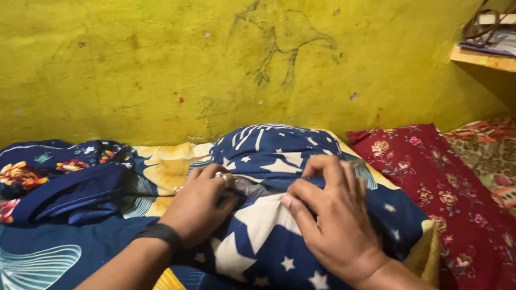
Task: The person inserts a pillow insert into a blue star-patterned pillowcase on a bed. They smooth the case, tuck the edges, and adjust the pillow to ensure it is fully covered and neatly arranged.
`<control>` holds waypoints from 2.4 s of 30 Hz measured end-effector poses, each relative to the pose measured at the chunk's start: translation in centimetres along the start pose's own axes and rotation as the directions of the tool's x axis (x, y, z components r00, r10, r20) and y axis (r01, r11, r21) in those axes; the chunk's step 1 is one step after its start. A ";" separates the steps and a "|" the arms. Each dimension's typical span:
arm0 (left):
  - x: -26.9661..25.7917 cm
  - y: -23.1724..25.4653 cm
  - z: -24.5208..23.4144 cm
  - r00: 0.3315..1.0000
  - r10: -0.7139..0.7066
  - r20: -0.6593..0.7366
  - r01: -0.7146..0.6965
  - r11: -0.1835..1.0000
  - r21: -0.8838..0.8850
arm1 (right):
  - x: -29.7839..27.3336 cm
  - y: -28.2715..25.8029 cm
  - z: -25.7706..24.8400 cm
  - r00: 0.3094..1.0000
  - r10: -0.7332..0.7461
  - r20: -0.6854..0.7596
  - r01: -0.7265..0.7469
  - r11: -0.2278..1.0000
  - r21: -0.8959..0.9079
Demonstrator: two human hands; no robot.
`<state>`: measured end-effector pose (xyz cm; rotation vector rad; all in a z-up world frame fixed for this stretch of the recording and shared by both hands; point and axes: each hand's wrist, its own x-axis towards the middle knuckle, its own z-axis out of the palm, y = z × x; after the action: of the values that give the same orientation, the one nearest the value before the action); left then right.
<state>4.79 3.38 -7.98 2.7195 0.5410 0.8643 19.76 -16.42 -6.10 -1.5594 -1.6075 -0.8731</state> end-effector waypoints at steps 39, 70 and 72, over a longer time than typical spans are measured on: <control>-5.7 4.7 4.2 0.999 0.042 -0.015 -0.039 0.988 0.151 | -5.9 1.2 -0.2 0.816 0.187 0.547 -0.276 0.957 0.084; -7.2 5.7 -3.6 0.921 -0.343 0.185 0.383 0.709 -0.593 | 3.8 -0.8 5.0 0.838 -0.318 0.444 0.027 0.836 0.547; -7.5 5.6 -3.7 0.908 -0.361 0.212 0.416 0.715 -0.562 | 2.7 -1.8 5.4 0.789 -0.342 0.510 0.028 0.850 0.527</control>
<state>-1.53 -4.34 -7.01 1.9515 0.6579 0.6517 17.70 -10.44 -6.51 -1.3583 -2.2450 0.0008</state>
